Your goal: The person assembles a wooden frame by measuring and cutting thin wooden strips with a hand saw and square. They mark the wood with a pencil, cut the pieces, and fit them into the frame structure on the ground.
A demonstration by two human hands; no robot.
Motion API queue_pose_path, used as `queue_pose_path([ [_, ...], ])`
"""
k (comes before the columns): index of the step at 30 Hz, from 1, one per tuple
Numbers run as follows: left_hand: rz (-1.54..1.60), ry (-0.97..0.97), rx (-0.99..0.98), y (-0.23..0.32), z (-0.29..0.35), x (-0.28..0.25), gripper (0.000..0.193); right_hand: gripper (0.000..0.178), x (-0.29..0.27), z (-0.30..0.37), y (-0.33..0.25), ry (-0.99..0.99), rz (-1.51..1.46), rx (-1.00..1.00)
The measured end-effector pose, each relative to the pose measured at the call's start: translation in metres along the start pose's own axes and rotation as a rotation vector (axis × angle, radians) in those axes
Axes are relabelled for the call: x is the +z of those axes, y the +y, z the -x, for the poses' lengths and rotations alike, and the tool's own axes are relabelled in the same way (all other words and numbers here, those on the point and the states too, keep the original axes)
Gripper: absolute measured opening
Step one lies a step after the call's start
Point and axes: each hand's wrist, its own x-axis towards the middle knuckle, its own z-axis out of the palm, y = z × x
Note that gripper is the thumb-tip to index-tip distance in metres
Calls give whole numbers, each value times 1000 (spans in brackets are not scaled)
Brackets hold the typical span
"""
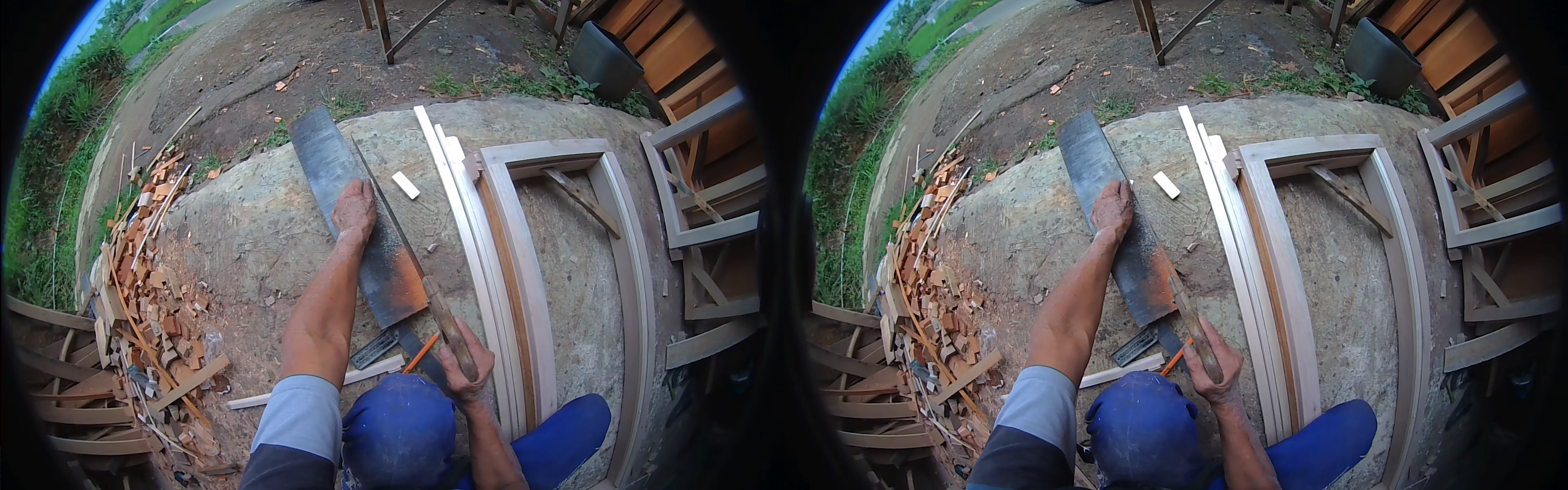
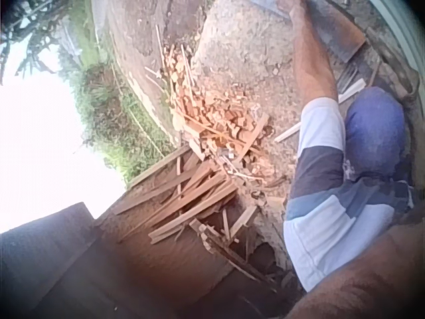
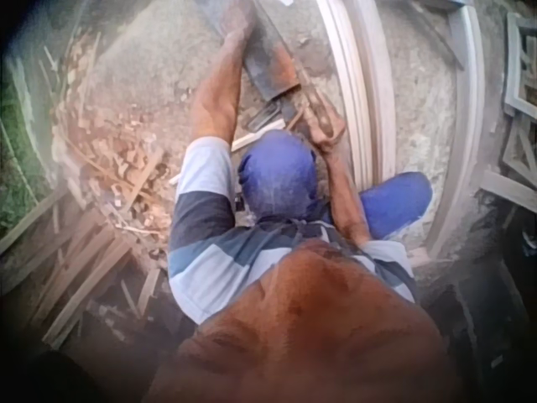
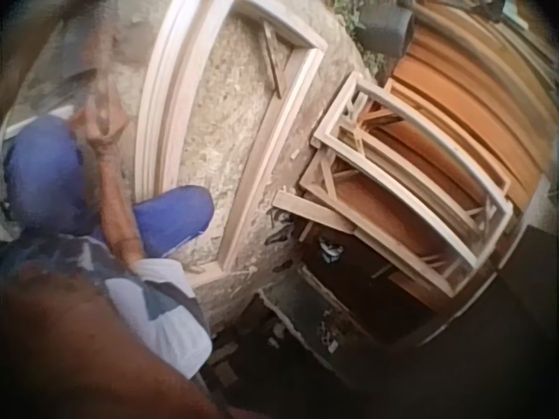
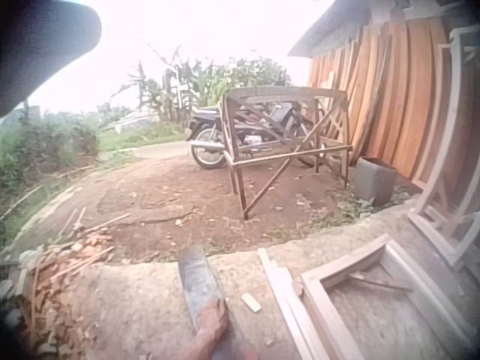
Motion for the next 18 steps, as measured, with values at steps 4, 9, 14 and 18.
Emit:
queue_pose_path([
  [4,17,1,-9,0,-1,0,43,53,3,-8,3,-10,-9,23],
  [9,28,-10,-9,-2,-3,0,43,54,0,-14,1,-31,-37,55],
  [14,26,-2,-3,-2,-2,-1,43,54,-3,-19,2,-64,-42,88],
  [18,12,18,2,-2,-2,1,43,54,-10,-13,3,-79,-31,95],
])
